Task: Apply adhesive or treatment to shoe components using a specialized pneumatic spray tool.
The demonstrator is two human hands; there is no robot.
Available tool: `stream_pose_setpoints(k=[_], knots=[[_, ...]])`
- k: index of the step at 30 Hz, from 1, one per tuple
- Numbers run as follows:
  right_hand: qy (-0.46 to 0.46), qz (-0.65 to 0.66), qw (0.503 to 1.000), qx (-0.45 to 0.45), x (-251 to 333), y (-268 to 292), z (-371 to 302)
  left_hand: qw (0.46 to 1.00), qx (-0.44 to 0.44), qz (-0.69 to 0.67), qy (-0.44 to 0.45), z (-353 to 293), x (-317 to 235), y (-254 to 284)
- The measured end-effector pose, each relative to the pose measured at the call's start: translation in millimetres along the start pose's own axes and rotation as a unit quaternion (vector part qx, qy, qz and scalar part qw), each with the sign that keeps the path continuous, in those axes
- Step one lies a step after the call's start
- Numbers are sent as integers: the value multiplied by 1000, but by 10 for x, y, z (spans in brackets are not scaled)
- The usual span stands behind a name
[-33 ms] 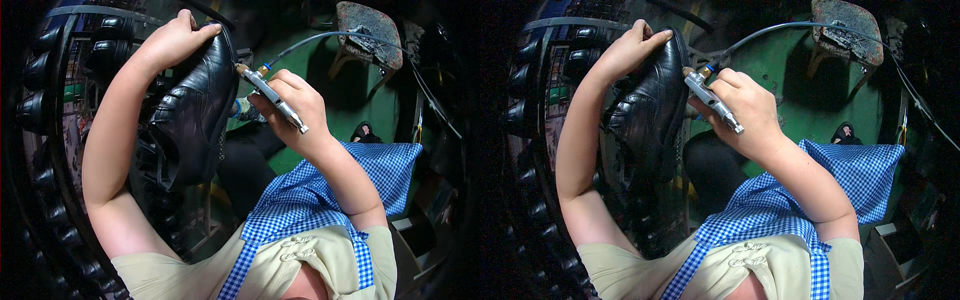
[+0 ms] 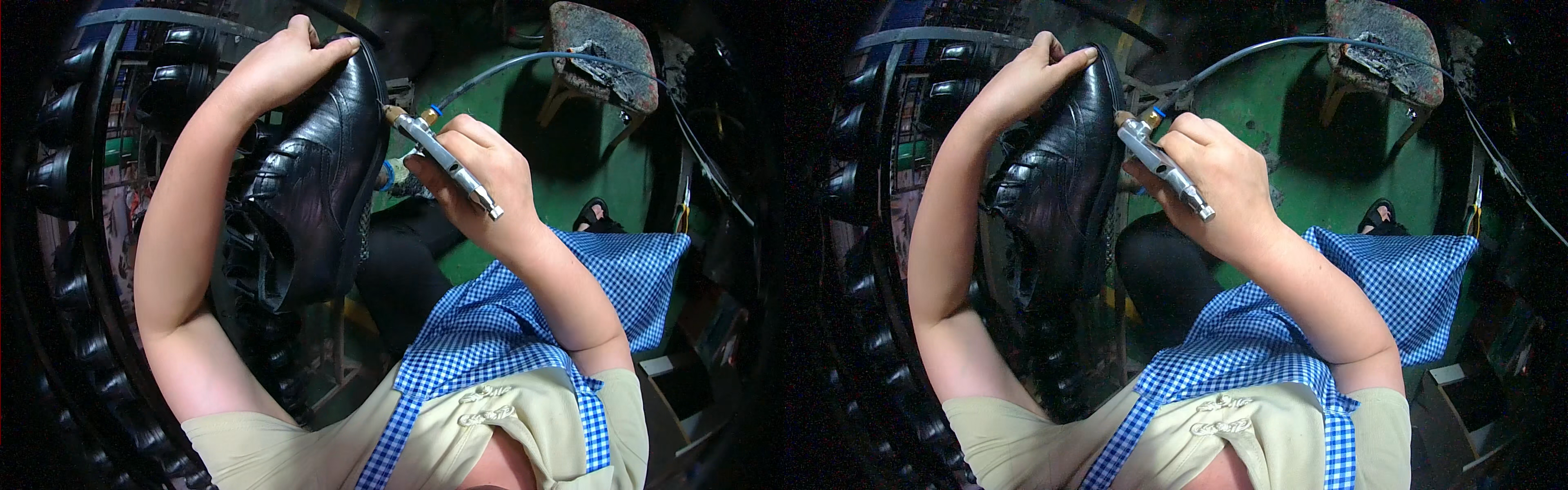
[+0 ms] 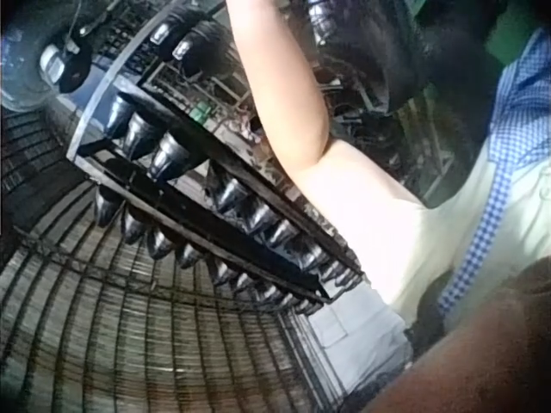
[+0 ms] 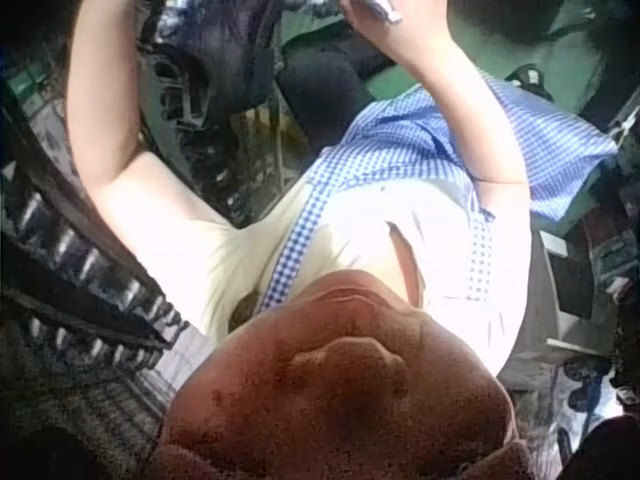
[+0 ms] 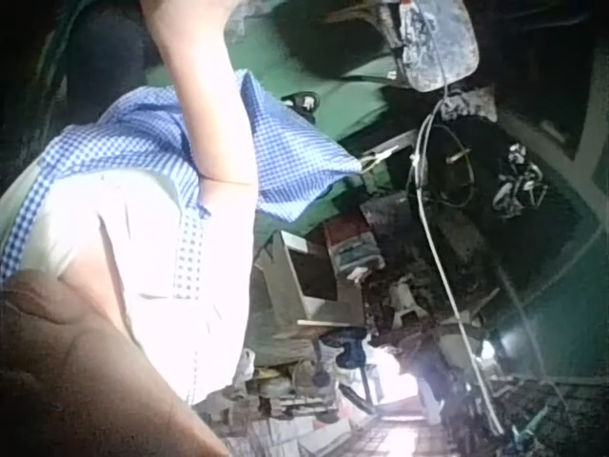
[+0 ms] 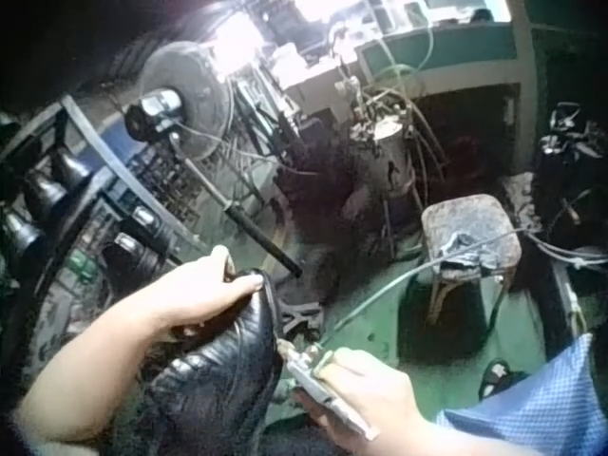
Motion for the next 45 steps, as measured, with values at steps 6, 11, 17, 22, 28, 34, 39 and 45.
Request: stream_pose_setpoints(k=[6, 11, 17, 22, 28, 34, 39, 45], knots=[[7, 8, 1000, 13, 73, -8, -95, 998, -8, -48, 41, 34, 163, -69], [2, -12, 999, 37, 94, -25, -173, 996, 1, -59, 65, 10, 211, -84], [15, -16, 999, 41, 201, -14, -280, 993, 8, -87, 78, 33, 379, -130], [13, -7, 996, 93, 292, 48, -372, 991, -8, -98, 91, 43, 418, -200], [23, 32, 994, 106, 392, 103, -489, 992, -5, -75, 99, 189, 698, -284], [29, 41, 988, 143, 452, 228, -637, 992, -18, -93, 86, 263, 770, -326], [14, -4, 999, 52, 293, 387, -534, 983, 25, -100, 149, 59, 854, -245], [-7, -133, 990, 54, -377, 134, -576, 879, -318, -356, 13, -1032, 391, -110]])
Point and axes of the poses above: each hand's wrist, its own z-axis towards the middle knuckle, its own y-axis out of the back of the hand, x = y × z, the point moved 2 cm from there along z, towards the middle knuckle, and after that the axes turned 7 degrees about -y, right-handed, at the moved point
